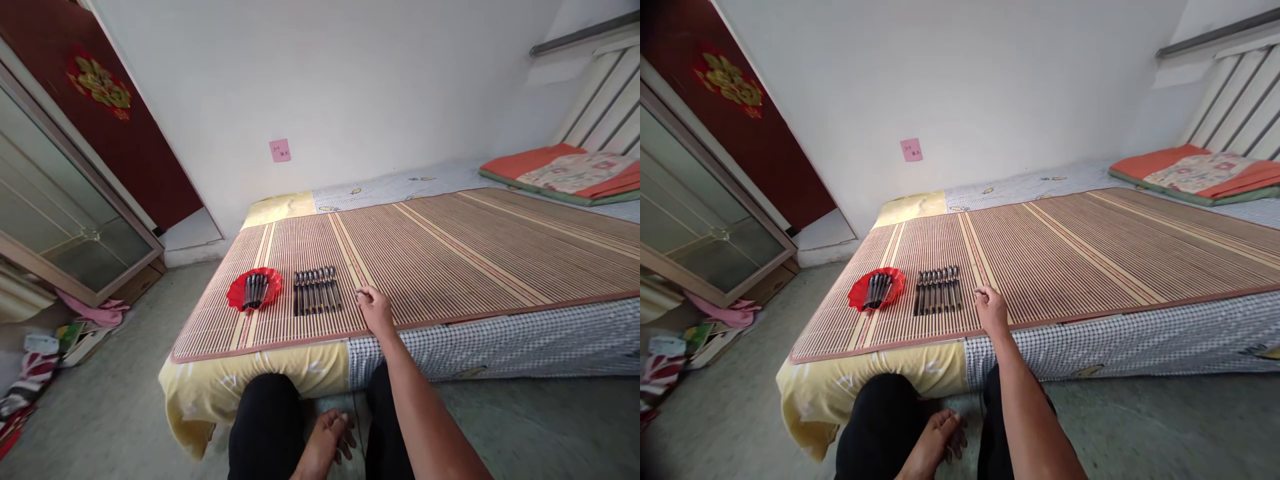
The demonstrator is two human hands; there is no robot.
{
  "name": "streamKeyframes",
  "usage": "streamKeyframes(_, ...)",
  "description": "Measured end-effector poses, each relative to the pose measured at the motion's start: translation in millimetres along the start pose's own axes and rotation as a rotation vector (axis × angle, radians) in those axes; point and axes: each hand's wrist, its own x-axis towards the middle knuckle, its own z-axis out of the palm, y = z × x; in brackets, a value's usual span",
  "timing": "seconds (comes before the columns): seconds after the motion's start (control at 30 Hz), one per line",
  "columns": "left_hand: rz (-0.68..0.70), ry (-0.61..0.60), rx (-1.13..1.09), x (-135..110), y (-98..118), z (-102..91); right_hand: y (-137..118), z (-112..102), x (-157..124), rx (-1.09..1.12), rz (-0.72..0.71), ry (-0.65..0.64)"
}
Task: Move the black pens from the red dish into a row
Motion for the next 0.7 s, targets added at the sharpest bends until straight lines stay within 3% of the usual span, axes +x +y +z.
streamKeyframes(0.27, -0.022, 0.025, 0.004, 1, 8, 0.1, -11, -25, -10, 0.022, 0.040, -0.013)
streamKeyframes(0.47, 0.009, 0.018, -0.014, -5, 19, 4.9, -28, -59, -74, 0.167, 0.107, -0.319)
streamKeyframes(0.6, 0.043, 0.020, -0.026, -13, 29, 4.3, -24, -69, -114, 0.442, 0.289, -0.399)
streamKeyframes(0.7, 0.108, 0.034, -0.041, -37, 63, 7.2, -17, -70, -122, 0.593, 0.377, -0.394)
